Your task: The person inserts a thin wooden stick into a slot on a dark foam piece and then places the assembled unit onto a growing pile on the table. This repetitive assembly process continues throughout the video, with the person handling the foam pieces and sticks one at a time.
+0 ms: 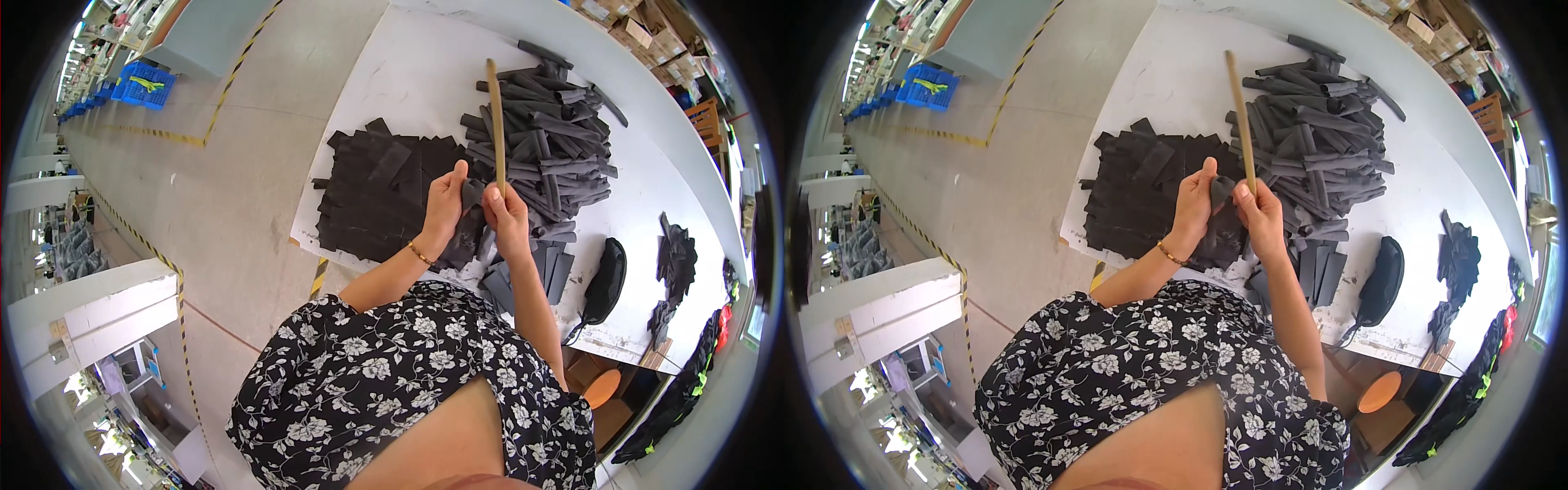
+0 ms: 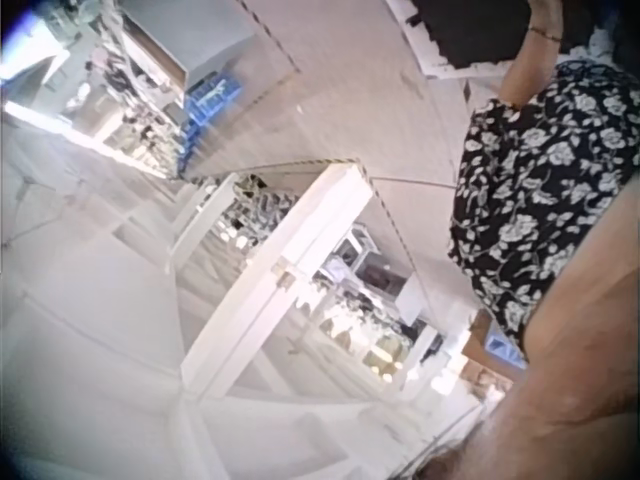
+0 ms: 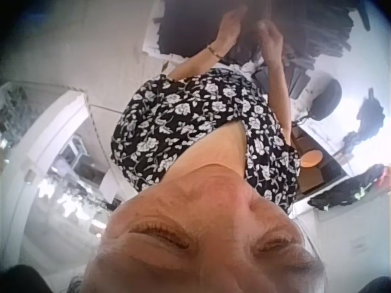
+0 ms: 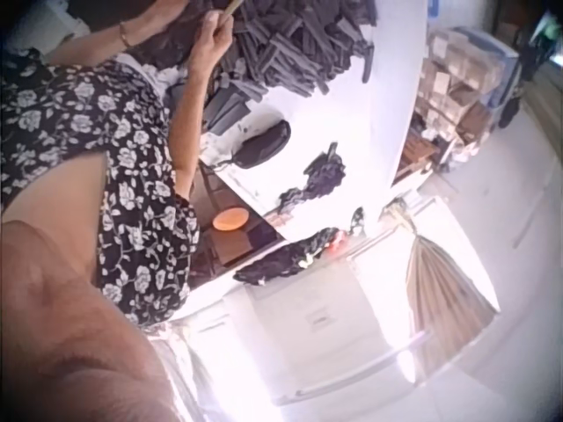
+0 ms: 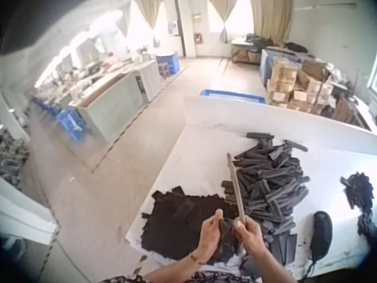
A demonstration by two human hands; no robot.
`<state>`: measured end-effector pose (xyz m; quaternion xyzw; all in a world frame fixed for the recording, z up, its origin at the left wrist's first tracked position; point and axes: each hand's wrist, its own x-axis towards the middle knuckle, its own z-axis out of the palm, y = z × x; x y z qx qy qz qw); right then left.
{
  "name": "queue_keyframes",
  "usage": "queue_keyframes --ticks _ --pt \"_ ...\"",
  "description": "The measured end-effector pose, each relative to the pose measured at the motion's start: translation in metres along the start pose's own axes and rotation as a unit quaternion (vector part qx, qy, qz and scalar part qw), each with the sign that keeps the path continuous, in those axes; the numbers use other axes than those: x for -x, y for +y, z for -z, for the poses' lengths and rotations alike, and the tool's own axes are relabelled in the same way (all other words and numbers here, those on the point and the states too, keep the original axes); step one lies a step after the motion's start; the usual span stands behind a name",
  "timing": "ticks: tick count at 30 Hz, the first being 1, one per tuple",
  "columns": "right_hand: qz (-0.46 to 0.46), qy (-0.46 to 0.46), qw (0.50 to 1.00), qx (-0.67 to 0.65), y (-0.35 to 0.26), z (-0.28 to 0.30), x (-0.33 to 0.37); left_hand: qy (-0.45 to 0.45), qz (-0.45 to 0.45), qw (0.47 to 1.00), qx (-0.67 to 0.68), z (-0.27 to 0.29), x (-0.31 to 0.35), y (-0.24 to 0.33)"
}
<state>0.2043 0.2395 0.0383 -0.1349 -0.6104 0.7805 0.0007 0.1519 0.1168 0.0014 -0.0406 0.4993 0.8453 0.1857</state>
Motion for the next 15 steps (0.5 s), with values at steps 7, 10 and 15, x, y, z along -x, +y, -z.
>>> queue_keyframes --ticks 7,10,15 --pt "0.081 0.113 0.978 0.153 0.02 0.003 -0.022 -0.1 0.086 0.983 -0.13 0.003 0.022 -0.006" --pt "0.063 0.217 0.97 0.087 -0.003 0.025 -0.044 -0.171 0.046 0.966 -0.19 0.015 0.028 -0.015" --pt "0.171 0.419 0.831 0.325 -0.076 0.13 -0.085 -0.157 -0.206 0.814 -0.52 0.088 0.04 -0.056"
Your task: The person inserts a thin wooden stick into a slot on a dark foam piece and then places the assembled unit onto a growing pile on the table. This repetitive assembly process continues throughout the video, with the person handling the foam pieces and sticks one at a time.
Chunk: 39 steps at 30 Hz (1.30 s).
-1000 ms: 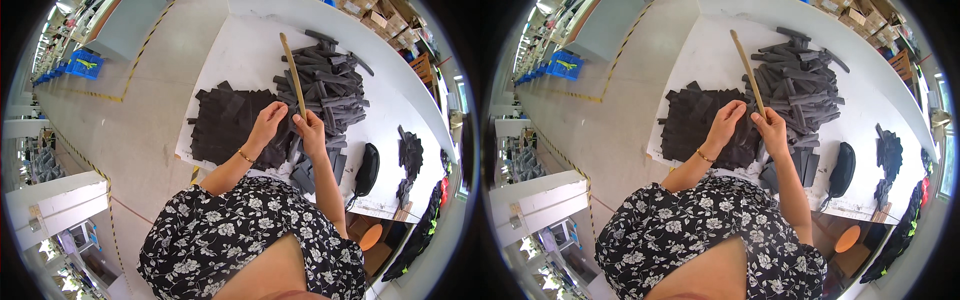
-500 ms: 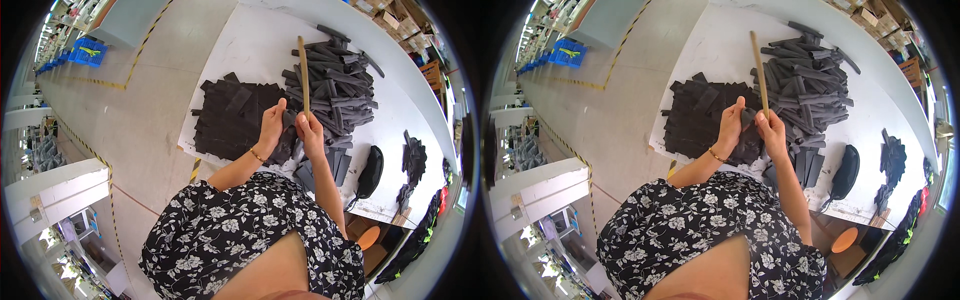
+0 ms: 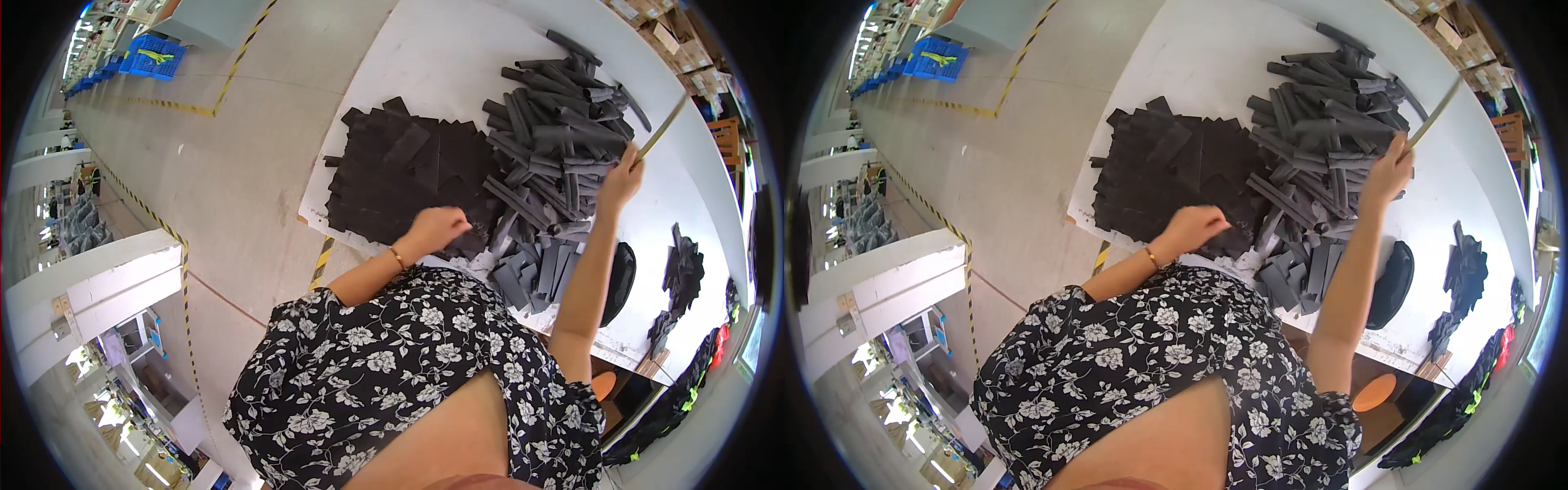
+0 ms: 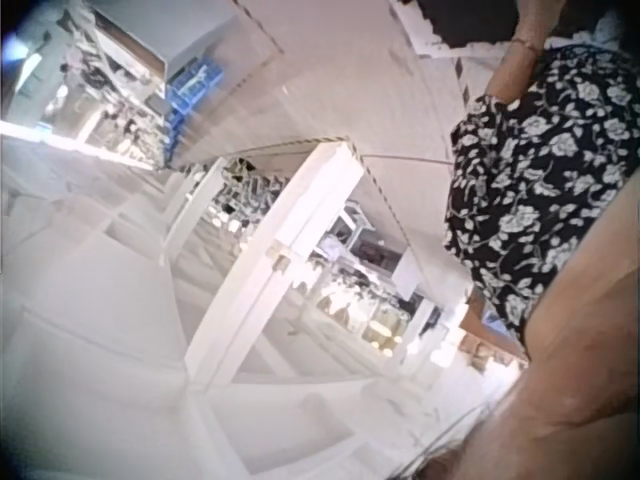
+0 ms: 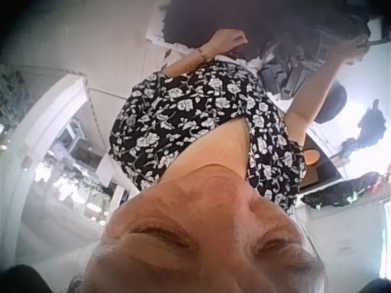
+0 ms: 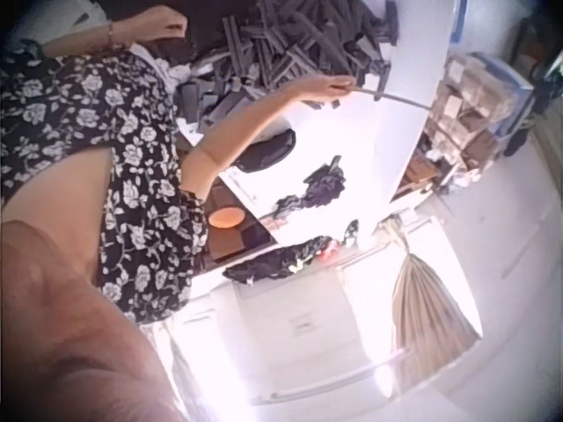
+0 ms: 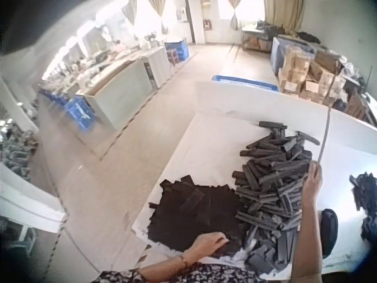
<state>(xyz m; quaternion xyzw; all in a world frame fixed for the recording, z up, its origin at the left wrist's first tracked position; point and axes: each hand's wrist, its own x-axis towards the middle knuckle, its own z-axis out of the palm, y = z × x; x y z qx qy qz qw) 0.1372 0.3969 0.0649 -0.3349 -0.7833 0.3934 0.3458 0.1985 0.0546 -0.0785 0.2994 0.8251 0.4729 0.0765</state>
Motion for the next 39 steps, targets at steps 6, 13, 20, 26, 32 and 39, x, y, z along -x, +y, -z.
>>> queue_keyframes --ticks 6,13,20,26,32,39 --pt "0.071 -0.197 0.966 0.153 0.016 0.028 0.05 0.013 -0.076 0.987 -0.139 0.027 -0.019 -0.053" --pt "0.029 -0.513 0.851 0.109 0.044 0.078 0.127 0.001 0.003 1.0 -0.021 0.042 -0.033 -0.073" --pt "0.065 -0.516 0.844 0.133 0.045 0.077 0.136 -0.007 0.03 0.999 0.028 0.055 -0.047 -0.06" --pt "0.083 -0.525 0.841 0.104 0.042 0.027 0.159 -0.019 -0.06 0.998 0.001 0.043 -0.059 -0.021" --pt "-0.136 -0.56 0.805 -0.142 0.038 -0.009 0.194 0.34 -0.081 0.936 -0.033 0.067 -0.039 0.064" --pt "-0.027 -0.484 0.864 -0.137 0.034 -0.031 0.237 0.161 0.221 0.572 0.773 0.023 -0.037 0.024"
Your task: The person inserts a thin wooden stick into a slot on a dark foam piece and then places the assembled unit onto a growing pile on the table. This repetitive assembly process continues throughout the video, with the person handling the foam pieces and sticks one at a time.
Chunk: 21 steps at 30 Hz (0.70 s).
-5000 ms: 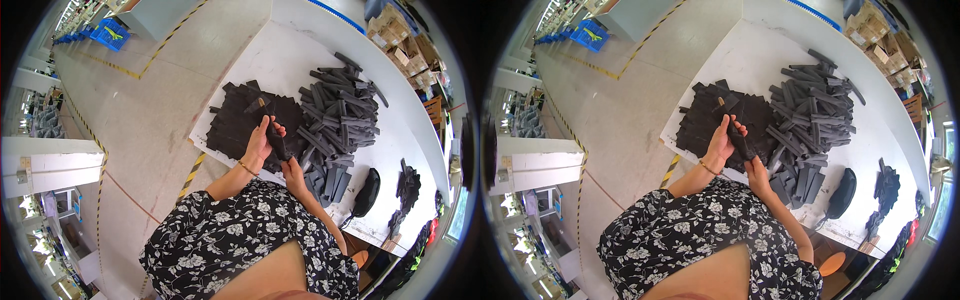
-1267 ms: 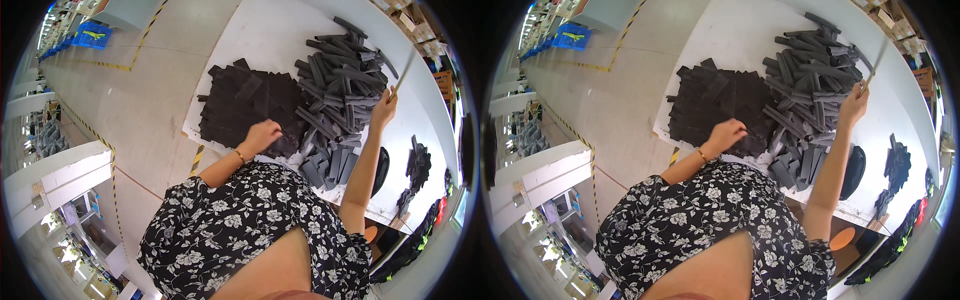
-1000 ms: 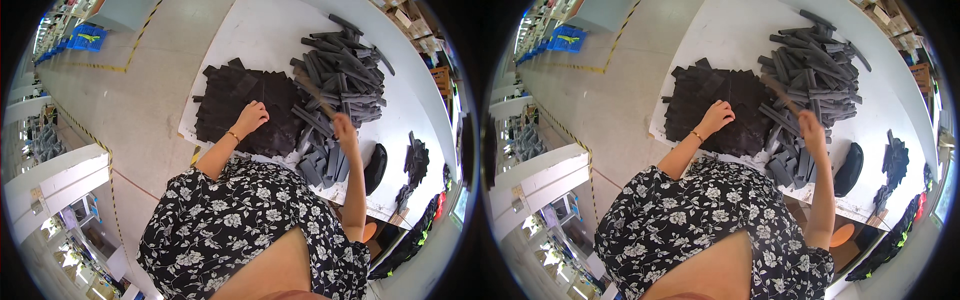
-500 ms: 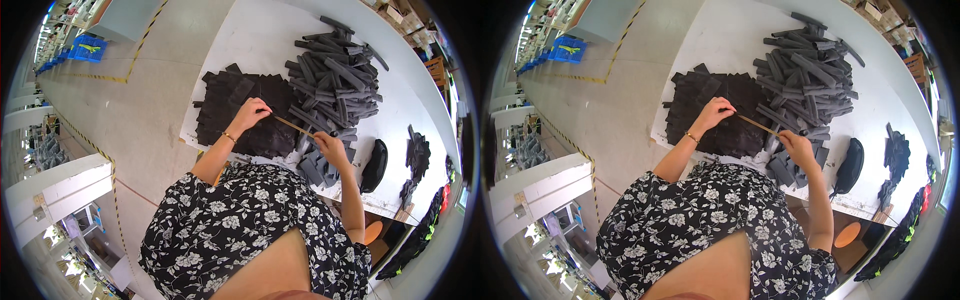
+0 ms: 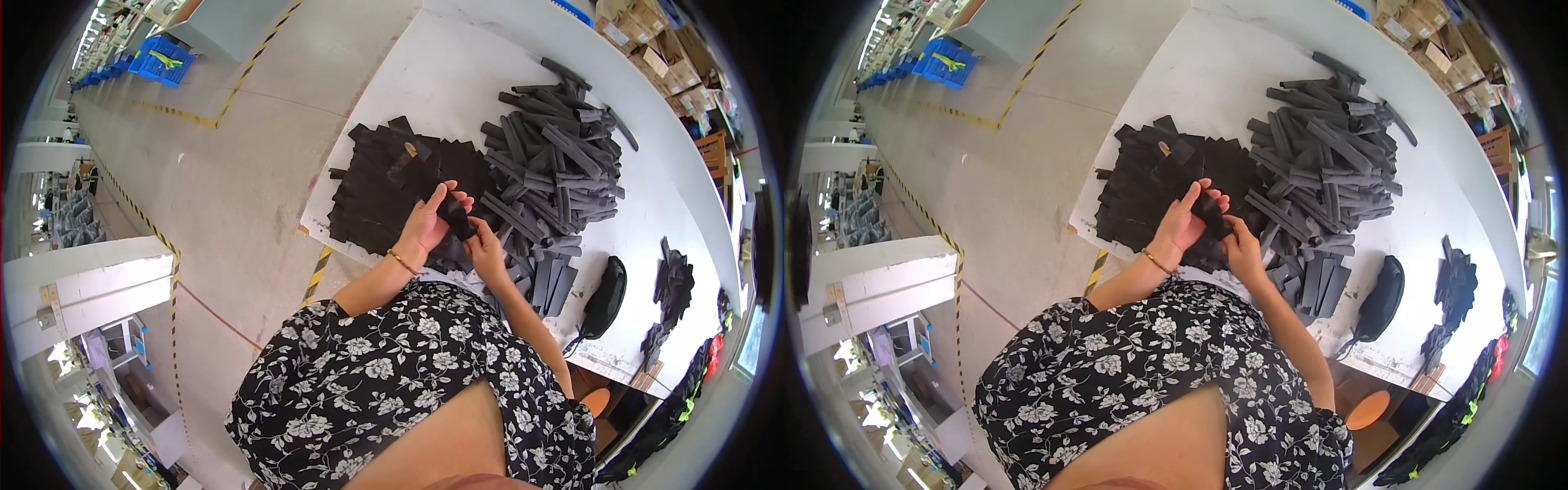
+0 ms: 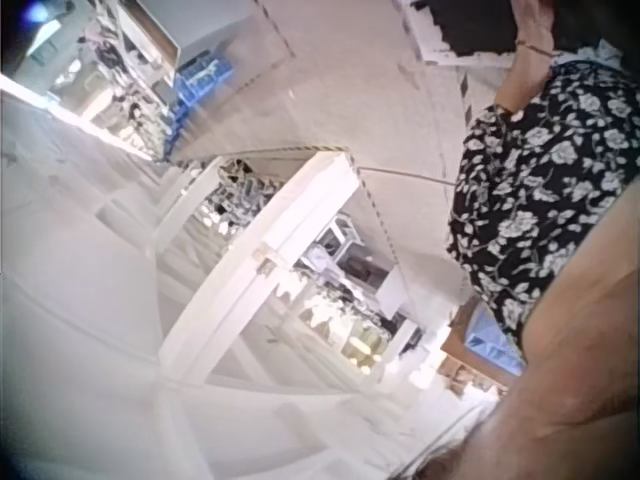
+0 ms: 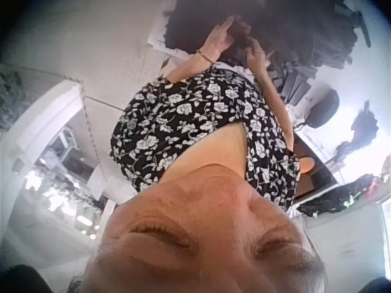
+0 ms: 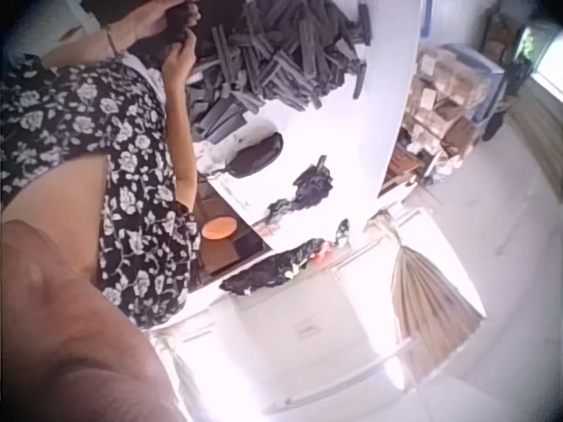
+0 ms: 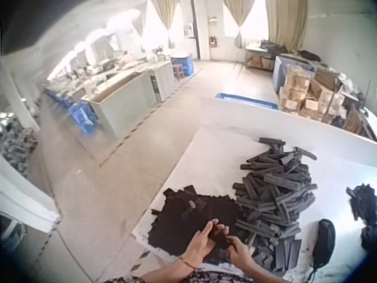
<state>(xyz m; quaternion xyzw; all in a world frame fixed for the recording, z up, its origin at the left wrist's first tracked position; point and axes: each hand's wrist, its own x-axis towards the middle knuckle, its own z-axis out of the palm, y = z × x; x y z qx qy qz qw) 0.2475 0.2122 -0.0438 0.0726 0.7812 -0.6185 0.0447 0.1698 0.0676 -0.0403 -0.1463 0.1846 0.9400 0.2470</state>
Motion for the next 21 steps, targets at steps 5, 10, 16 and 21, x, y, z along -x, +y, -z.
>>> queue_keyframes --ticks 5,10,16,21 --pt "0.024 0.02 0.992 0.121 -0.007 -0.006 0.019 0.06 -0.033 0.998 0.004 -0.003 -0.002 0.007" --pt "-0.05 -0.111 0.982 0.147 -0.003 0.014 0.046 0.136 -0.097 0.982 -0.092 -0.001 -0.017 0.027" --pt "-0.193 -0.193 0.961 0.041 -0.044 0.049 0.078 0.178 -0.141 0.972 -0.056 -0.005 -0.028 0.032" --pt "-0.262 -0.261 0.929 0.001 -0.086 0.096 0.121 0.184 -0.327 0.927 -0.006 0.036 -0.061 0.106"
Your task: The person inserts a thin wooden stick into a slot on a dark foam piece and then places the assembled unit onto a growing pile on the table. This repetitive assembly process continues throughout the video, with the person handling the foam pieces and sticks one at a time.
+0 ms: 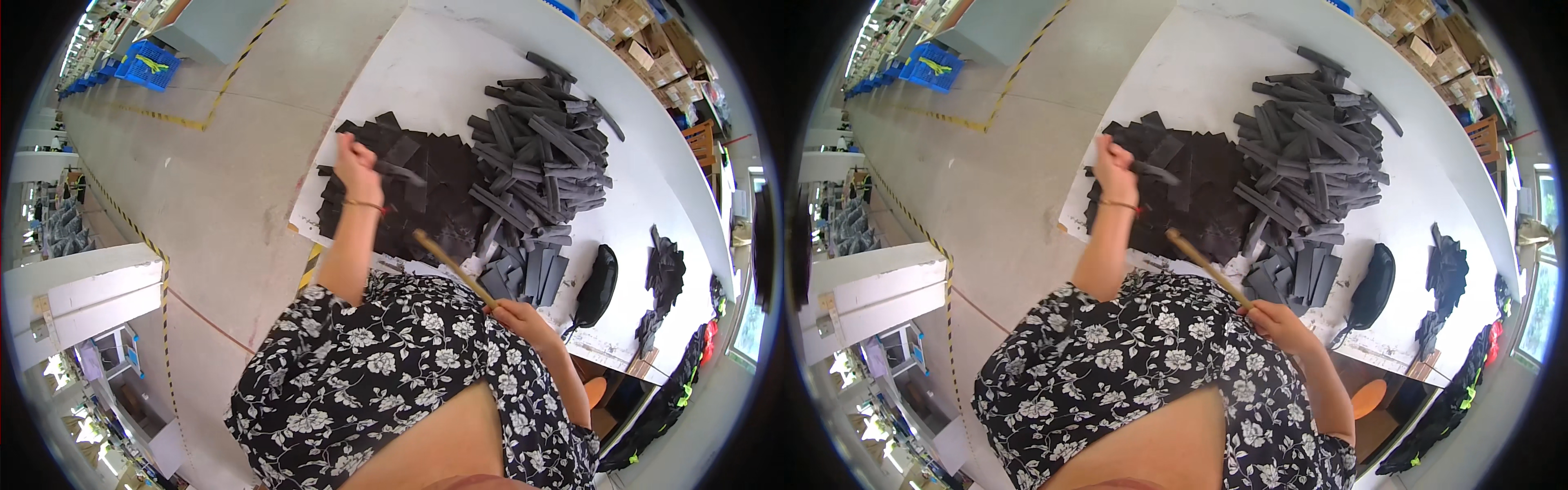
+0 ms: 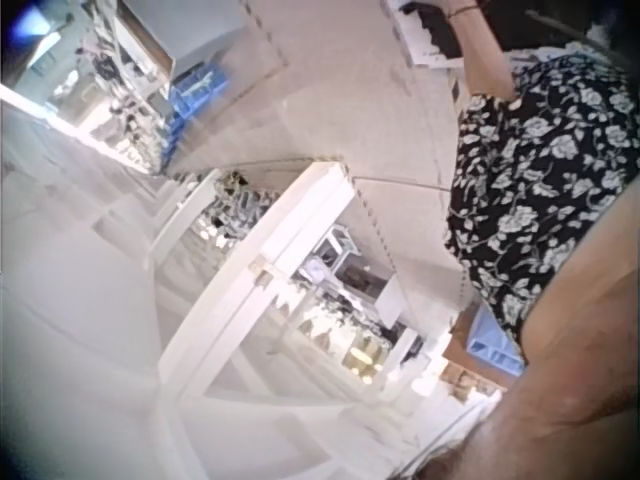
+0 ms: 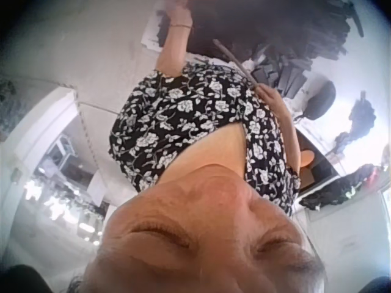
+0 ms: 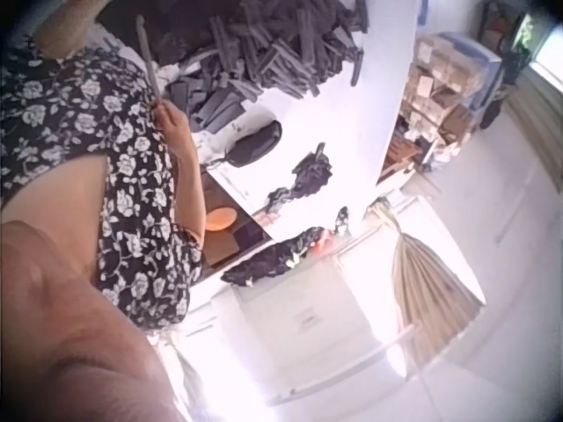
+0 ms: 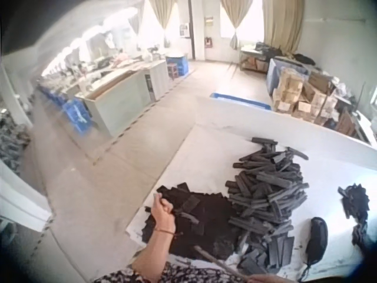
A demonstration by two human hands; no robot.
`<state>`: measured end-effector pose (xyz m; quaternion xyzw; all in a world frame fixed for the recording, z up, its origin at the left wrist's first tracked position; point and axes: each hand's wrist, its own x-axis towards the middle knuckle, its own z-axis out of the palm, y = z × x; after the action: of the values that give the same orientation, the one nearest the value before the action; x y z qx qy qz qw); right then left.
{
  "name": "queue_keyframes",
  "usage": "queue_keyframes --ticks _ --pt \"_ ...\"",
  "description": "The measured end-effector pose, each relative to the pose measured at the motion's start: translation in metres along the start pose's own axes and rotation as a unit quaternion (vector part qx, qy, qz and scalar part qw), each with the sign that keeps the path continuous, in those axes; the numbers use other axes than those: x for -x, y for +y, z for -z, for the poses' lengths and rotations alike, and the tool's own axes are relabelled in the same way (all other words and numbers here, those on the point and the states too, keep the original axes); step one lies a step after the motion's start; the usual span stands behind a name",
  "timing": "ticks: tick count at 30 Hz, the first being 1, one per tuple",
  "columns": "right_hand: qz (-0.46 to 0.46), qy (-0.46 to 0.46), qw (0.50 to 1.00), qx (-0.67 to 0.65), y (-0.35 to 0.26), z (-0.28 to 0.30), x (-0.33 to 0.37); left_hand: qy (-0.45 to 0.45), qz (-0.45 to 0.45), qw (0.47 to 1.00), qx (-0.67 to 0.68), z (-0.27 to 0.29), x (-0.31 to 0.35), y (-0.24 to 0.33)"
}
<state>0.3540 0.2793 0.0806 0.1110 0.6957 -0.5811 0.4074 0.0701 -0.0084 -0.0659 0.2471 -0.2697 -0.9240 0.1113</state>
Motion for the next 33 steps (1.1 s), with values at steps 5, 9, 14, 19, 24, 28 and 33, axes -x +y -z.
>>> queue_keyframes --ticks 5,9,14,19,24,28,33 --pt "0.15 0.216 0.965 0.025 -0.005 0.011 -0.037 -0.028 0.099 0.995 0.002 -0.029 0.02 -0.01" --pt "0.254 0.323 0.91 0.051 -0.042 -0.002 -0.103 0.011 0.225 0.97 0.095 -0.017 0.036 -0.054" --pt "0.337 0.327 0.883 0.001 -0.05 0.014 -0.158 -0.146 0.238 0.953 -0.119 -0.02 0.077 -0.058" --pt "0.268 0.305 0.914 0.012 -0.075 0.037 -0.148 -0.543 0.084 0.747 -0.375 -0.055 0.11 -0.029" --pt "0.333 0.477 0.813 0.028 -0.104 0.063 -0.135 -0.465 0.29 0.751 -0.369 -0.041 0.141 -0.051" --pt "0.369 0.595 0.71 -0.074 -0.125 0.099 -0.134 -0.524 0.278 0.71 -0.38 -0.013 0.176 -0.058" --pt "0.353 0.431 0.822 -0.12 -0.14 0.147 -0.086 -0.515 0.167 0.744 -0.391 0.014 0.159 -0.05"
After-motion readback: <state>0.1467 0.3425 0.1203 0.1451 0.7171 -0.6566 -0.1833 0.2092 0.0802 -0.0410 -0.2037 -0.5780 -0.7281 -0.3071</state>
